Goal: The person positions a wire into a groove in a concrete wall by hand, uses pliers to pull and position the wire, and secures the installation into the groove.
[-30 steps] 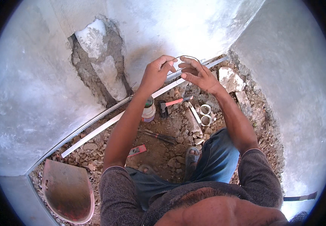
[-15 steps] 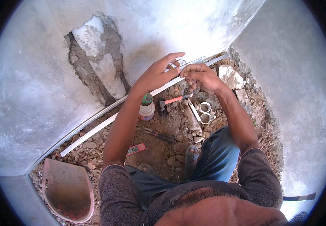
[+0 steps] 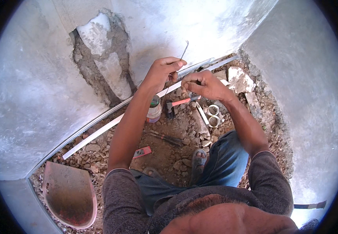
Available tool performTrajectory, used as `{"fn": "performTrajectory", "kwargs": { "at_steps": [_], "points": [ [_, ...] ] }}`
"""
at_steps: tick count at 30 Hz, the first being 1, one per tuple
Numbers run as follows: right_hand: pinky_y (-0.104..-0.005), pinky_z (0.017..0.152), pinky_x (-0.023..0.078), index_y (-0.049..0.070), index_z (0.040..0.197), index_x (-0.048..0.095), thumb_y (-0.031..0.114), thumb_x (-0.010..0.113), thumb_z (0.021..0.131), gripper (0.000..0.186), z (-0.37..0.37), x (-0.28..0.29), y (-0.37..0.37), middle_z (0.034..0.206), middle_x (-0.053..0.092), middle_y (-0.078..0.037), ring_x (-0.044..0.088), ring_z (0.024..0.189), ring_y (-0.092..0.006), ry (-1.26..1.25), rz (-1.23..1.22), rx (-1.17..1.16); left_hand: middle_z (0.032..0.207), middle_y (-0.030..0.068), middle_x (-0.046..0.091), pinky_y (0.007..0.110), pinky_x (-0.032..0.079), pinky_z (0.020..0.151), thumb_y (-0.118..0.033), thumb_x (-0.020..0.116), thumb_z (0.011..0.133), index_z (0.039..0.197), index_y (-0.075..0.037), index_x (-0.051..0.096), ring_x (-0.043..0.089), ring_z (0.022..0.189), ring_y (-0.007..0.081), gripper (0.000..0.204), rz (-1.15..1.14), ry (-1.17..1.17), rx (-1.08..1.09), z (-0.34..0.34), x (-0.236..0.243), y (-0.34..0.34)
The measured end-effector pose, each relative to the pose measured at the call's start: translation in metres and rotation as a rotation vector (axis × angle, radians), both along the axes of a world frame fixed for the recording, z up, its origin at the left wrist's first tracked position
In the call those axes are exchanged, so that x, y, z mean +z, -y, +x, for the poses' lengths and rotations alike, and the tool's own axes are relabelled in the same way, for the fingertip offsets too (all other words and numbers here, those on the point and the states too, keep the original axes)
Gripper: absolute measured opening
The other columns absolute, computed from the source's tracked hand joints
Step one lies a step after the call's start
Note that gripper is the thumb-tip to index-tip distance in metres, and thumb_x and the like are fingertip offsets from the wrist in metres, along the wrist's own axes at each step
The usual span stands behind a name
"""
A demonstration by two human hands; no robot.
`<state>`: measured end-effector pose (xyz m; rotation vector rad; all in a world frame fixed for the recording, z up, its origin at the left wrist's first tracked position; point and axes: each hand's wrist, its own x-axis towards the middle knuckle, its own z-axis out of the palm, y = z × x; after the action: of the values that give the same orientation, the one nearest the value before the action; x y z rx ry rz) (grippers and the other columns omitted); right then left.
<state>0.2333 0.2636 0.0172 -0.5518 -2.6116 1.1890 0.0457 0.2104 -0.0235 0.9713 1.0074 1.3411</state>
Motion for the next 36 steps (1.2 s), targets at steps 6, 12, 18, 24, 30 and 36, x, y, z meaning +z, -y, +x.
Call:
{"fn": "performTrajectory", "kwargs": {
  "at_steps": [6,12,18,24,30,36],
  "points": [
    [-0.0296,0.061,0.046,0.001,0.094,0.065,0.021,0.06,0.089,0.021,0.004,0.001,-0.006,0.072,0.063,-0.008,0.056,0.066,-0.0128,-0.164,0.266,-0.217,0.076,0.0002,0.052,0.023,0.04,0.059,-0.017,0.063,0.087,0.111,0.008,0.058,0.047,0.064,0.0093,0.035,0.023,0.256,-0.036,-0.005,-0.012,-0.007],
    [-0.0249,0.054,0.039,0.002,0.095,0.065,0.018,0.062,0.088,0.017,0.007,-0.009,-0.022,0.066,0.056,-0.001,0.045,0.06,-0.0065,-0.263,0.11,-0.402,0.077,0.0005,0.052,0.024,0.042,0.059,-0.01,0.061,0.087,0.112,0.008,0.057,0.048,0.066,0.0092,0.032,0.042,0.338,-0.09,-0.01,-0.015,-0.004],
    [-0.0249,0.052,0.039,0.002,0.096,0.065,0.015,0.065,0.086,0.016,-0.001,-0.005,-0.003,0.066,0.057,0.0,0.048,0.059,-0.0067,-0.265,0.251,-0.359,0.078,0.005,0.057,0.029,0.043,0.056,-0.006,0.061,0.083,0.102,0.004,0.064,0.053,0.064,0.0146,0.022,0.103,-0.019,0.291,0.008,-0.012,-0.011],
    [-0.0409,0.056,0.048,0.002,0.085,0.062,0.01,0.06,0.081,0.01,-0.012,-0.009,0.008,0.074,0.062,-0.016,0.061,0.063,-0.0339,-0.273,0.643,-0.288,0.074,0.0131,0.053,0.034,0.045,0.057,0.0,0.059,0.077,0.1,-0.003,0.067,0.056,0.066,0.0251,0.024,0.625,-0.911,0.749,0.038,-0.016,-0.012],
    [-0.0395,0.053,0.049,0.004,0.08,0.064,0.013,0.061,0.081,0.009,0.002,0.014,-0.007,0.068,0.062,-0.015,0.061,0.059,-0.033,-0.161,0.871,-0.426,0.073,0.0073,0.048,0.034,0.048,0.058,-0.001,0.059,0.077,0.099,-0.007,0.066,0.054,0.067,0.0235,0.024,0.758,-1.288,0.607,0.039,-0.032,-0.009],
    [-0.0301,0.058,0.046,0.007,0.087,0.07,0.014,0.065,0.077,0.013,0.023,0.012,-0.038,0.064,0.063,-0.008,0.057,0.057,-0.016,0.106,0.208,-0.496,0.072,0.0067,0.049,0.033,0.047,0.059,-0.001,0.058,0.075,0.091,-0.007,0.067,0.056,0.067,0.0224,0.019,0.876,-1.137,0.391,0.037,-0.026,-0.004]
  ]
}}
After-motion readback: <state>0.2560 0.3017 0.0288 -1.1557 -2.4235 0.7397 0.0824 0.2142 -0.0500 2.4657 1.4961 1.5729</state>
